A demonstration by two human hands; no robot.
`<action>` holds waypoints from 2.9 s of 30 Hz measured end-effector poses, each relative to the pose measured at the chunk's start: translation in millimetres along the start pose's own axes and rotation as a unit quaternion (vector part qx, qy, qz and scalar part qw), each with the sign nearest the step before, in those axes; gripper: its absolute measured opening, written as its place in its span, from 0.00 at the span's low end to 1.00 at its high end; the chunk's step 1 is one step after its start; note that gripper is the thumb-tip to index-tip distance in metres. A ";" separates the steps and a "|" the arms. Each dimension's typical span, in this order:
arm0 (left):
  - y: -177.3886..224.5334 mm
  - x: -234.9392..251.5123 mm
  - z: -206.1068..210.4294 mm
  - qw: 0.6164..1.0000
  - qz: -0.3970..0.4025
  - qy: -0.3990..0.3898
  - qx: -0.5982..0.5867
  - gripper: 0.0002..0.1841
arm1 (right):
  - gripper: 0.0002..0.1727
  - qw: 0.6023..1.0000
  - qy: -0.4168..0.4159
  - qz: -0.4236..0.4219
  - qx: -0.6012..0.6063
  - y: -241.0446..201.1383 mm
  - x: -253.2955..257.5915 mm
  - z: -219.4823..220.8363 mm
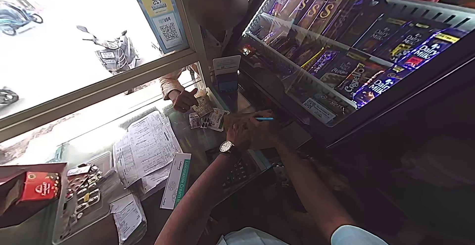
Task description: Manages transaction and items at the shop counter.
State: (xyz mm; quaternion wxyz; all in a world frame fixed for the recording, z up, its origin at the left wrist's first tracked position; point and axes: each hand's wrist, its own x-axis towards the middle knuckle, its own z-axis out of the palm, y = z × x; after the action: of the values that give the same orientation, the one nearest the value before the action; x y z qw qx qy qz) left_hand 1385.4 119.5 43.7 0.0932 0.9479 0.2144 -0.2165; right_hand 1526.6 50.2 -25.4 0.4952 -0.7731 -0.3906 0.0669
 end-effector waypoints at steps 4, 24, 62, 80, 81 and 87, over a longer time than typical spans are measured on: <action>-3.0 -2.4 -1.5 0.998 0.019 0.050 0.023 0.26 | 0.06 0.991 -0.014 0.007 0.132 14.2 11.2 1.7; -103.4 -247.8 151.3 0.841 -0.385 0.344 -0.161 0.43 | 0.25 0.965 -0.109 -0.206 -0.123 15.0 -58.3 -33.9; -83.5 -204.6 77.1 0.316 -0.264 0.453 -0.791 0.28 | 0.24 0.937 -0.264 -0.203 0.109 -191.0 -117.4 110.9; 65.9 -53.8 16.0 0.995 -0.089 0.004 -0.045 0.26 | 0.02 0.993 -0.042 0.014 0.113 0.9 -28.2 -6.1; 66.7 -53.0 16.0 0.995 -0.088 -0.008 -0.048 0.22 | 0.01 0.993 -0.040 0.006 0.110 2.6 -28.4 -4.7; 63.9 -51.6 17.7 0.997 -0.064 -0.023 -0.044 0.17 | 0.02 0.994 -0.037 -0.036 0.093 4.1 -30.3 -0.7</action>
State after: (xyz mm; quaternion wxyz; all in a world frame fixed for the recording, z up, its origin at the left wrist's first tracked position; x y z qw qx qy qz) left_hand 1365.4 38.9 56.6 0.1259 0.9218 0.2819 -0.2342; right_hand 1508.4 28.6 -36.9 0.5526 -0.7059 -0.4285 0.1132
